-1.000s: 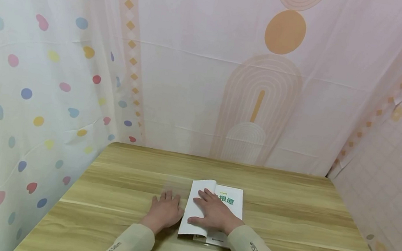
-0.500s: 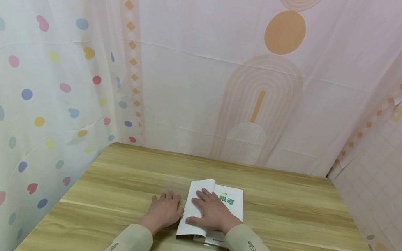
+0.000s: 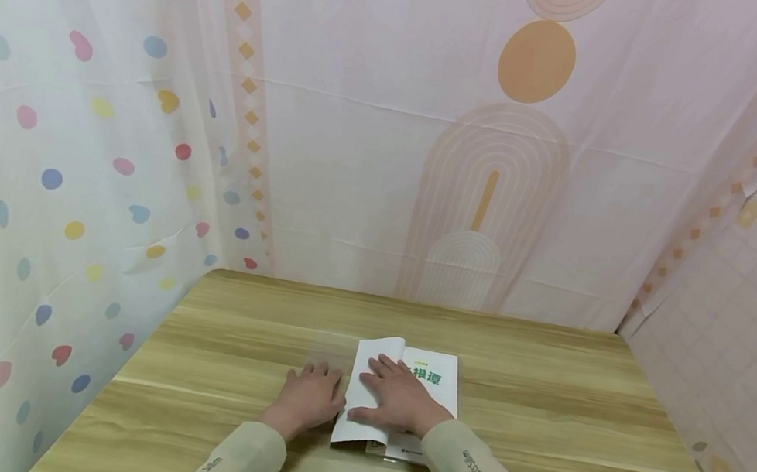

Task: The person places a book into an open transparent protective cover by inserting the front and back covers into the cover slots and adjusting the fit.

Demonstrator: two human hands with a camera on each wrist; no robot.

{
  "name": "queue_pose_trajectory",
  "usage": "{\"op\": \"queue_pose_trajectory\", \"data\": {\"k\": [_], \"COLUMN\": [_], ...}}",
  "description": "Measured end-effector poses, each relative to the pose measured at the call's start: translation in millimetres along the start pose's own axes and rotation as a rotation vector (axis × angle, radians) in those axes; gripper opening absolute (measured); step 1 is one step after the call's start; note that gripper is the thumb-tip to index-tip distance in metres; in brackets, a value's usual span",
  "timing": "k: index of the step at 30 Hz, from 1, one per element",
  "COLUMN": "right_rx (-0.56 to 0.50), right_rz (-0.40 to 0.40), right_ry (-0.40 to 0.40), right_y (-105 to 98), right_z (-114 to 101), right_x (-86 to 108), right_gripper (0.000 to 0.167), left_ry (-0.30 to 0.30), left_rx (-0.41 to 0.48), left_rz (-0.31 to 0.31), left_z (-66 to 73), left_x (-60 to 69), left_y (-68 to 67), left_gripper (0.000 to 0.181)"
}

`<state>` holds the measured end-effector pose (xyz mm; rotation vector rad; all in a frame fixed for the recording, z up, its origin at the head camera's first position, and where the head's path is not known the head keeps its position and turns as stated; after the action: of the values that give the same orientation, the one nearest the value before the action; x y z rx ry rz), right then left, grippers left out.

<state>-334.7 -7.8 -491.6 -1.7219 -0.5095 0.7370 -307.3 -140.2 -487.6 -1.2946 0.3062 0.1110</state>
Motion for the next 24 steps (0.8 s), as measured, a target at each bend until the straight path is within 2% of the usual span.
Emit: {"op": "queue_pose_trajectory", "data": {"k": [8, 14, 24], "right_rx": [0.008, 0.024, 0.033], "right_rz": [0.009, 0.003, 0.003], "right_ry": [-0.019, -0.001, 0.028], "right_y": [-3.3, -1.2, 0.9], "right_z": [-4.3, -4.1, -3.7], "right_x": [-2.2, -3.3, -3.7], "right_gripper": [0.079, 0.080, 0.076], "left_ry": [0.005, 0.009, -0.018], "left_rx": [0.025, 0.023, 0.023], "left_rz": [-0.087, -0.131, -0.216], "left_z": [-1.9, -3.2, -7.3], "left_x": [0.6, 2.0, 1.9], "left_y": [1.5, 1.8, 6.5], "left_gripper": [0.064, 0.070, 0.079]}}
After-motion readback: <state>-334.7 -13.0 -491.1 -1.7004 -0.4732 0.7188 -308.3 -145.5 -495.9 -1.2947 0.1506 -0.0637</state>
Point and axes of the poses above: each hand's wrist, its own x-axis away from the middle knuckle, its own y-axis out of the palm, z = x × y, the point moved 7 cm from there along -x, towards the middle knuckle, and after that the axes turned 15 degrees about z, right-handed, at the moved point
